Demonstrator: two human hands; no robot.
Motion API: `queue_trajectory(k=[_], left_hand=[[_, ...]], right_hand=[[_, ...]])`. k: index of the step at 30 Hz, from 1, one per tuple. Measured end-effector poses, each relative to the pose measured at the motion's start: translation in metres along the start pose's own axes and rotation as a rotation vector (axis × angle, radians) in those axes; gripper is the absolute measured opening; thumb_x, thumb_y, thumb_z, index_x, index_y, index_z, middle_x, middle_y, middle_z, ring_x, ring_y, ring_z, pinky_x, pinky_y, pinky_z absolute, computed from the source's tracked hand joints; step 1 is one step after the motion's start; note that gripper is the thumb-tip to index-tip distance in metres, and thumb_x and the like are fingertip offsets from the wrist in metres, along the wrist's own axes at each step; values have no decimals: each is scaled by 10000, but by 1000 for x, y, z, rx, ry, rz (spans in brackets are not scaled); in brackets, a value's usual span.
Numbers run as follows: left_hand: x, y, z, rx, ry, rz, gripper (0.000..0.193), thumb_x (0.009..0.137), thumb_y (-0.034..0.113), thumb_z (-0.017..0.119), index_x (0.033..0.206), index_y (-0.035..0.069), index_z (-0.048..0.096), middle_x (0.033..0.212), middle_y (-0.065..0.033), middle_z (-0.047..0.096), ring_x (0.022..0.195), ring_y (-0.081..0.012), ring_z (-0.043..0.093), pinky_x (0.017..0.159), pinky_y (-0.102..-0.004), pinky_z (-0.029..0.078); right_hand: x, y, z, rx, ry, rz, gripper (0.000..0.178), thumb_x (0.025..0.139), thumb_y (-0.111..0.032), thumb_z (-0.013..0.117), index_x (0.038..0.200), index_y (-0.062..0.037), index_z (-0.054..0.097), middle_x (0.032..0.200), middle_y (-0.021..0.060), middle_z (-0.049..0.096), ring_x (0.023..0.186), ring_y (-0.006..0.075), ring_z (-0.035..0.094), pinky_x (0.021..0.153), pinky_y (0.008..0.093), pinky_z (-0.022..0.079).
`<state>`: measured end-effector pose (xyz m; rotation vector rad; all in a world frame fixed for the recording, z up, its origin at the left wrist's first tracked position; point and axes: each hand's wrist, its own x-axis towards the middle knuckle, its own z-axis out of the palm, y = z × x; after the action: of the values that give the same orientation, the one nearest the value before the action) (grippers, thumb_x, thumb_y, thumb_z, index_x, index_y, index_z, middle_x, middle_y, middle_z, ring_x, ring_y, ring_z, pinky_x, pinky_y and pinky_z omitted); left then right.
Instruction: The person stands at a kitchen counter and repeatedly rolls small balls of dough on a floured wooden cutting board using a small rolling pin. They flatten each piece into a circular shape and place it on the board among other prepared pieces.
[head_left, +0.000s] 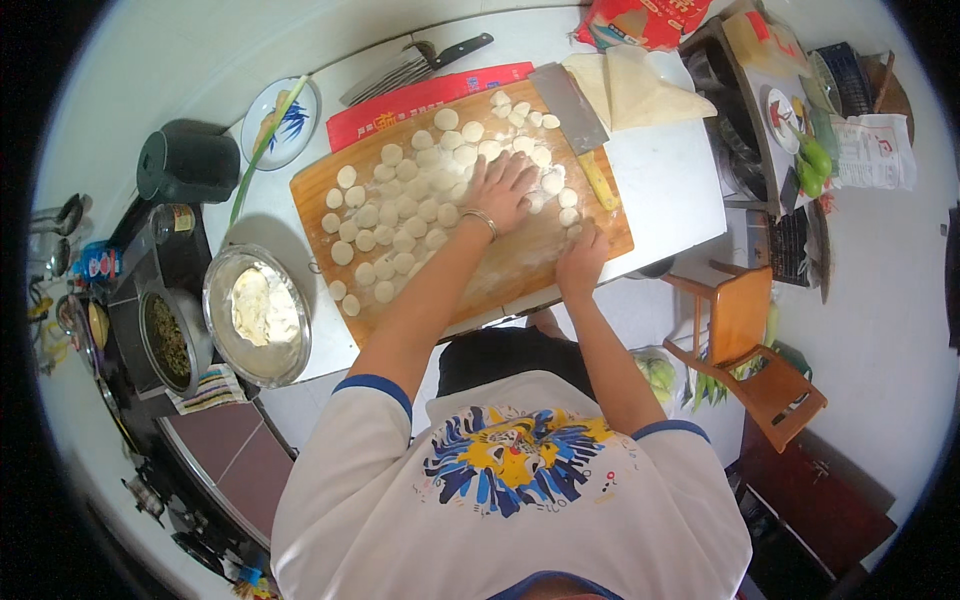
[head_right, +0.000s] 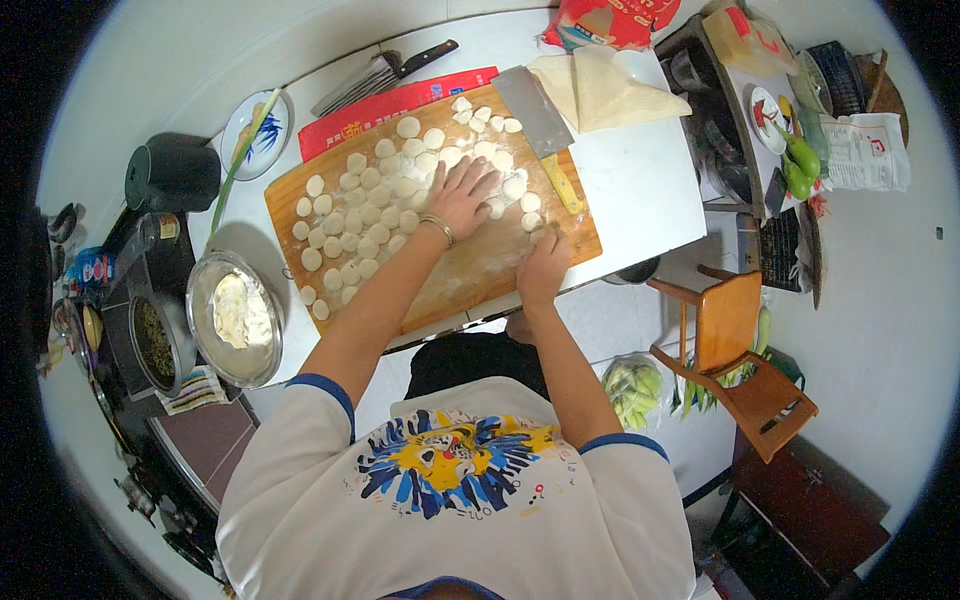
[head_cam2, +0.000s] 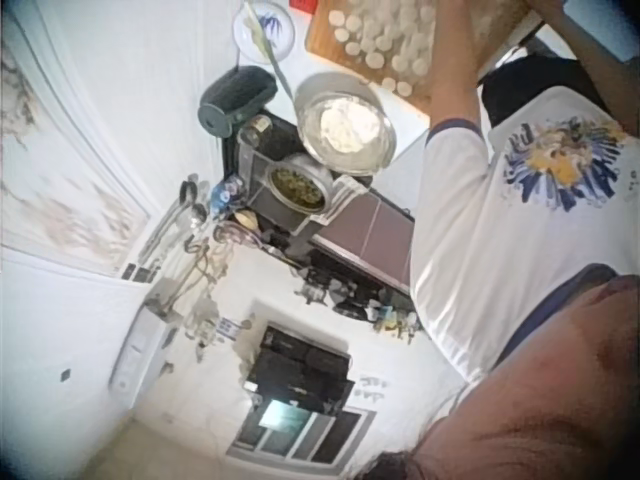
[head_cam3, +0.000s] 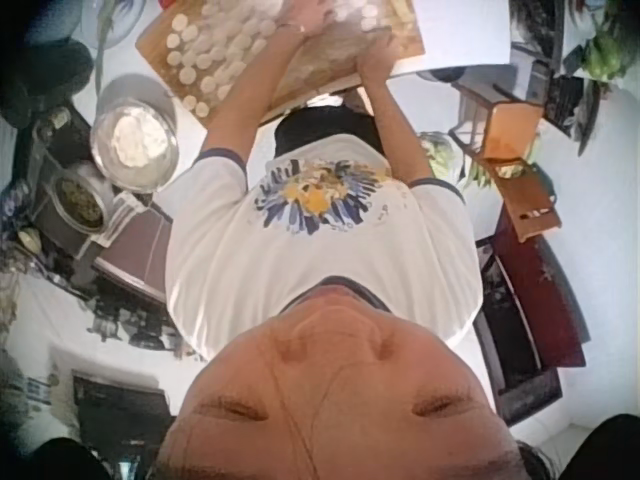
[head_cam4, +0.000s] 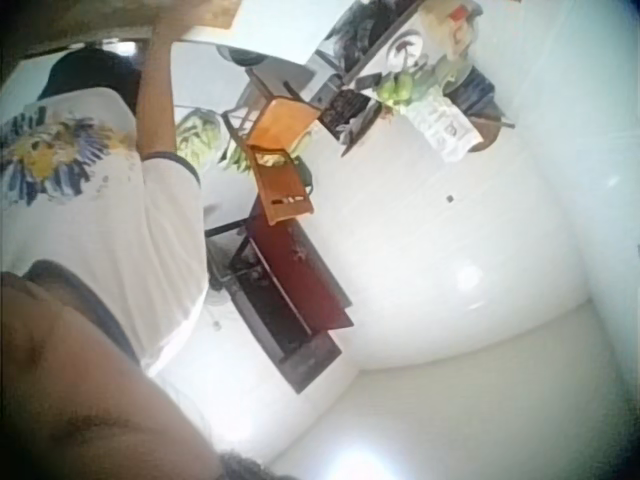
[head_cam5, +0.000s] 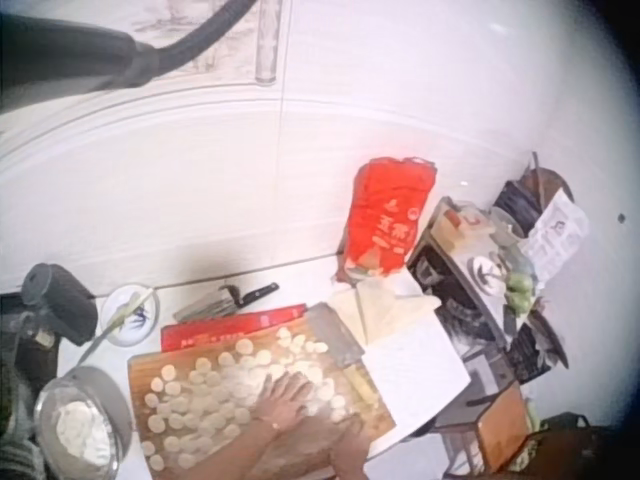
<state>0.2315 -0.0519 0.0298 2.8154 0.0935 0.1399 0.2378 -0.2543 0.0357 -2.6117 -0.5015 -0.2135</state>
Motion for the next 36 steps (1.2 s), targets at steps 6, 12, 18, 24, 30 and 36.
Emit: queue_trajectory(k=[6,12,18,24,30,36], left_hand=[[-18,-21,26,43,108,12,549,879,355,577,1398,210,471,1502,-38,384,1390,-247,337,1137,-584,213],[-47,-34,5,141,116,-63,501,898,304,565,1385,218,489,1475,-47,419,1361,-264,384,1121,-578,258],[-70,-49,-11,140,29,-99,545,920,288,552,1447,237,423,1523,-62,359,1409,-276,323,1163,-539,204],[-86,-81,-17,-65,157,-174,589,901,276,577,1463,249,401,1536,-70,336,1415,-297,309,1165,-548,191],[-65,-132,-37,228,78,-201,543,901,258,558,1431,218,446,1499,-84,380,1381,-275,355,1117,-578,260],[-77,-162,-39,119,211,-247,494,893,289,583,1367,175,501,1420,-99,452,1340,-301,400,1108,-530,302]], right_hand=[[13,2,8,-33,-98,-113,715,829,-160,655,1461,-63,334,1488,232,338,1346,414,352,1069,544,298],[28,-18,31,-137,-220,-94,739,871,-292,620,1501,-90,291,1555,205,238,1430,386,240,1133,577,194],[33,-49,56,-112,-282,-230,741,872,-277,624,1510,-119,282,1566,184,218,1448,360,213,1147,577,185],[37,-78,67,40,-365,-341,719,868,-269,620,1505,-143,310,1561,191,231,1438,377,227,1122,633,162],[21,-78,62,-20,-377,-324,727,875,-298,619,1509,-151,296,1578,213,147,1459,389,140,1127,640,119],[22,-104,76,0,-400,-342,755,885,-337,614,1517,-128,258,1573,258,90,1458,421,105,1133,628,118]])
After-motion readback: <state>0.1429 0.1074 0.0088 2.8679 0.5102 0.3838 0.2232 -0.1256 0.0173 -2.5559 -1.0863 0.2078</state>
